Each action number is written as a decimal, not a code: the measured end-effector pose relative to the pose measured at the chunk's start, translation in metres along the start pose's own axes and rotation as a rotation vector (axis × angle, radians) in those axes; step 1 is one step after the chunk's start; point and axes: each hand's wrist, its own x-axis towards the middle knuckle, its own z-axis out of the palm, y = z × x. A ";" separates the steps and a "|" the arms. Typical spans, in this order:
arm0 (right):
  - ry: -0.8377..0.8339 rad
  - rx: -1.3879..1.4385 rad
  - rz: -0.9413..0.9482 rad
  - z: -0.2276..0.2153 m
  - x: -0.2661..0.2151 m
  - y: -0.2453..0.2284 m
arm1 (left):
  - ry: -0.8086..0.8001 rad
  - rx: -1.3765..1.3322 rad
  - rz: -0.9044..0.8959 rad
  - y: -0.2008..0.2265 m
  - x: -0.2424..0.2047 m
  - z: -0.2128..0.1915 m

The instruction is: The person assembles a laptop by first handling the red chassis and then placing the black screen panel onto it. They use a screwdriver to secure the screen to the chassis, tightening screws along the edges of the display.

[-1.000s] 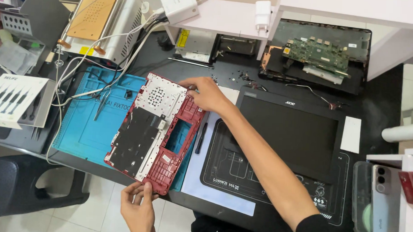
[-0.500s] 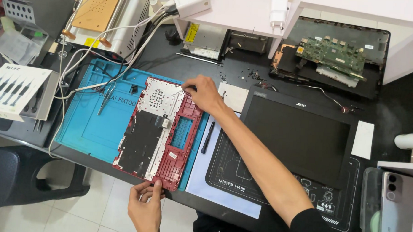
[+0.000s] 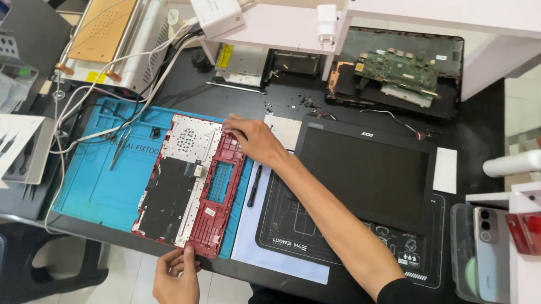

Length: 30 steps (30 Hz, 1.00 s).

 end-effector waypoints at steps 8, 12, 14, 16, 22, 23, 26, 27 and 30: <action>0.268 -0.110 0.030 -0.110 -0.065 -0.036 | 0.311 0.306 0.338 -0.009 0.011 0.015; 0.622 -0.373 0.270 -0.177 -0.136 -0.040 | 0.165 0.135 0.476 0.055 -0.024 0.058; 0.705 -0.466 0.368 -0.198 -0.178 -0.034 | 0.023 0.161 0.570 0.081 -0.045 0.084; 0.790 -0.555 0.467 -0.214 -0.212 -0.027 | -0.117 0.187 0.667 0.106 -0.063 0.110; 0.774 -0.573 0.671 -0.228 -0.247 -0.004 | -0.355 0.243 0.983 0.151 -0.076 0.184; 0.763 -0.572 0.658 -0.229 -0.244 -0.002 | -0.343 0.305 0.973 0.156 -0.073 0.196; 0.760 -0.555 0.650 -0.236 -0.236 -0.003 | -0.346 0.375 0.939 0.178 -0.070 0.221; 0.754 -0.534 0.652 -0.236 -0.234 -0.003 | -0.354 0.389 0.903 0.185 -0.070 0.225; 0.755 -0.522 0.691 -0.243 -0.229 0.002 | -0.307 0.370 0.882 0.187 -0.061 0.242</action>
